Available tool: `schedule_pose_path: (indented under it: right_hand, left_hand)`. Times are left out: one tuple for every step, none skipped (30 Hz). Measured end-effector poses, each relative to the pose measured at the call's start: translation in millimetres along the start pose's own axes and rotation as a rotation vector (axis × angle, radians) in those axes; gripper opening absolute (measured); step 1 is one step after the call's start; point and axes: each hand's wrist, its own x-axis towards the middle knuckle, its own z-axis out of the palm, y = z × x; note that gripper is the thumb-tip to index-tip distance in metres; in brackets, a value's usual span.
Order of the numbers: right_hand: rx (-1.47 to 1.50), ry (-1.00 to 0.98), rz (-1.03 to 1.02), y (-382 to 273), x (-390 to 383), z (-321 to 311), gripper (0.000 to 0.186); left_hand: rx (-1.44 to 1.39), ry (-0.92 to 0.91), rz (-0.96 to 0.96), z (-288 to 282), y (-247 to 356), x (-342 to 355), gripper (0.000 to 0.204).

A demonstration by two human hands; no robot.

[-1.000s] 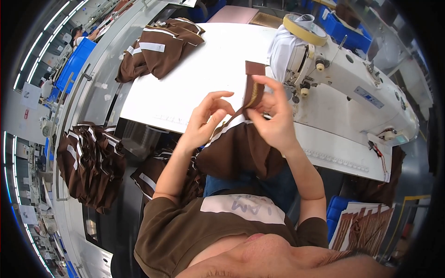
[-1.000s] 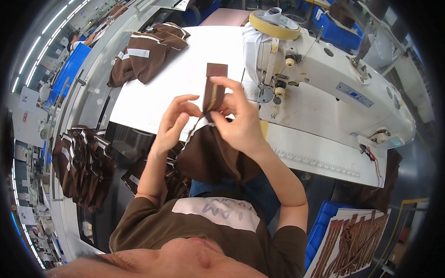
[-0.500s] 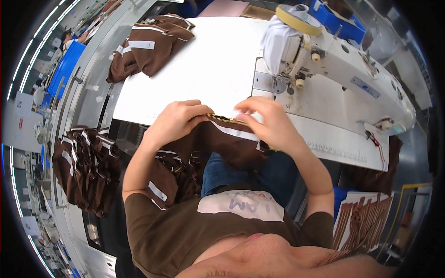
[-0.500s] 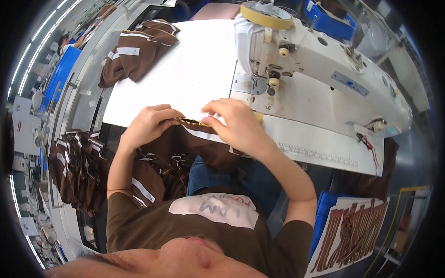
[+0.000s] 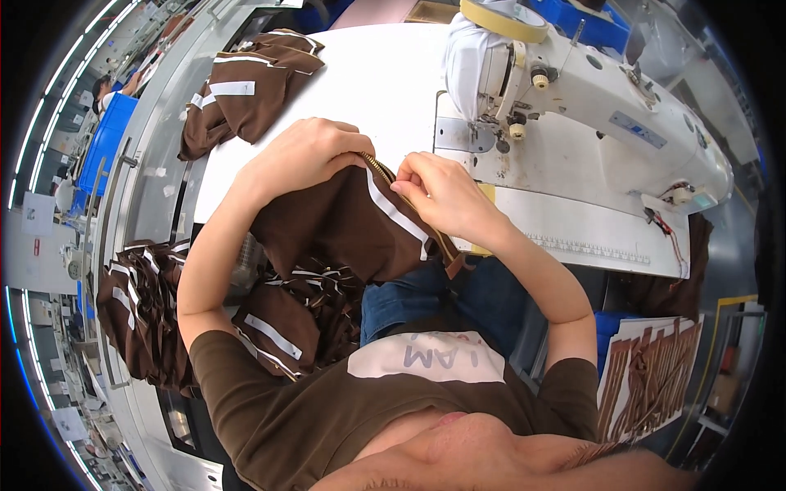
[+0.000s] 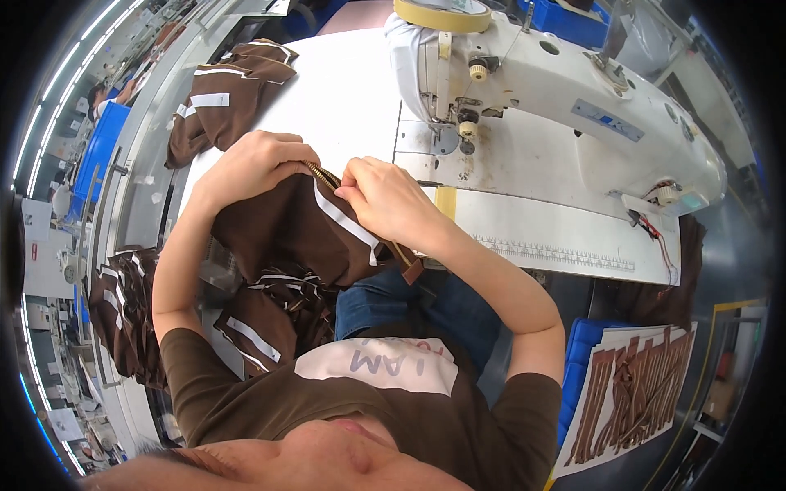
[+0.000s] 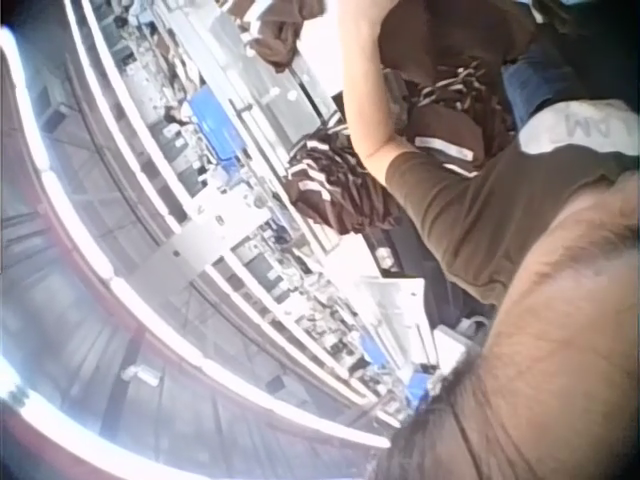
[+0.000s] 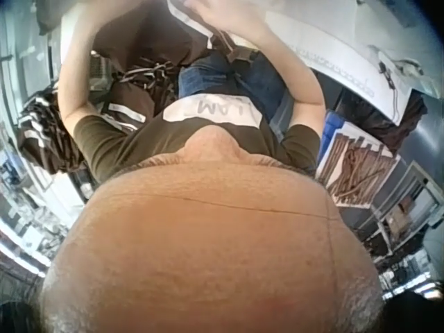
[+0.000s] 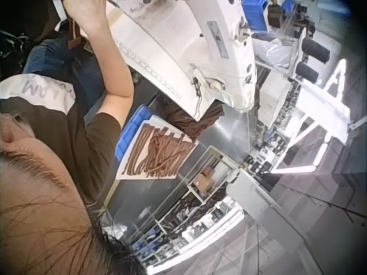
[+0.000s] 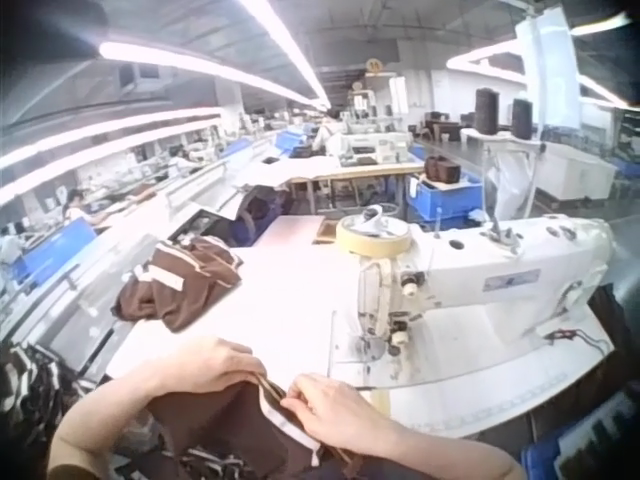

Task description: Sewing and assembling brown backpack components with reflective strips using an industrial sewing machine.

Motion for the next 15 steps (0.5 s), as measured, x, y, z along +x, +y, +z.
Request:
schedule_pose_path:
  right_hand:
    - [-0.001, 0.005, 0.005, -1.7, 0.0, -0.9, 0.014]
    - [-0.06, -0.024, -0.019, -3.3, 0.5, -1.6, 0.014]
    - [-0.12, -0.053, -0.043, -3.6, 0.5, -2.6, 0.015]
    - [-0.121, -0.048, -0.038, -0.3, 1.1, -4.3, 0.015]
    - [-0.156, -0.129, -0.009, 5.0, 2.6, -6.5, 0.014]
    - [-0.191, -0.211, 0.017, 7.6, 3.6, -8.3, 0.014]
    - [-0.221, -0.254, 0.025, 6.4, 0.5, -15.1, 0.013]
    - [-0.223, -0.251, 0.025, 11.9, -6.4, -20.2, 0.013]
    - [-0.247, -0.312, 0.059, 19.7, -15.0, -25.2, 0.012]
    - [-0.272, -0.374, 0.093, 24.2, -22.2, -29.1, 0.011]
    - [-0.276, -0.373, 0.095, 24.8, -28.0, -33.7, 0.011]
    - [-0.234, -0.393, 0.14, 20.7, -35.0, -37.8, 0.013]
    - [-0.192, -0.412, 0.184, 17.5, -40.3, -39.7, 0.014]
    - [-0.197, -0.41, 0.193, 21.2, -45.6, -37.9, 0.014]
    - [-0.17, -0.333, 0.194, 31.2, -51.1, -34.8, 0.012]
  left_hand:
    - [-0.002, -0.003, 0.006, -0.5, -2.6, 3.2, 0.011]
    - [0.003, -0.023, 0.016, -0.6, -5.7, 6.3, 0.011]
    - [0.008, -0.044, 0.028, -0.8, -9.6, 9.9, 0.01]
    - [0.007, -0.046, 0.034, -1.2, -15.1, 14.9, 0.01]
    - [0.004, -0.066, 0.066, -2.4, -22.6, 20.9, 0.011]
    - [0.003, -0.084, 0.096, -4.7, -31.6, 25.2, 0.011]
    - [0.047, -0.071, 0.099, -6.6, -42.5, 30.1, 0.011]
    - [0.134, -0.05, 0.126, -10.9, -55.9, 35.8, 0.012]
    - [0.253, -0.039, 0.084, -17.1, -66.3, 42.2, 0.013]
    - [0.371, -0.026, 0.041, -21.9, -75.8, 48.5, 0.013]
    - [0.369, -0.023, 0.044, -21.5, -84.9, 57.0, 0.013]
    - [0.479, 0.046, 0.155, -18.0, -91.7, 62.4, 0.015]
    - [0.588, 0.115, 0.265, -11.5, -97.3, 66.6, 0.017]
    - [0.674, 0.074, 0.256, 10.0, -105.2, 75.1, 0.023]
    - [0.645, 0.118, 0.305, 32.4, -96.0, 82.9, 0.026]
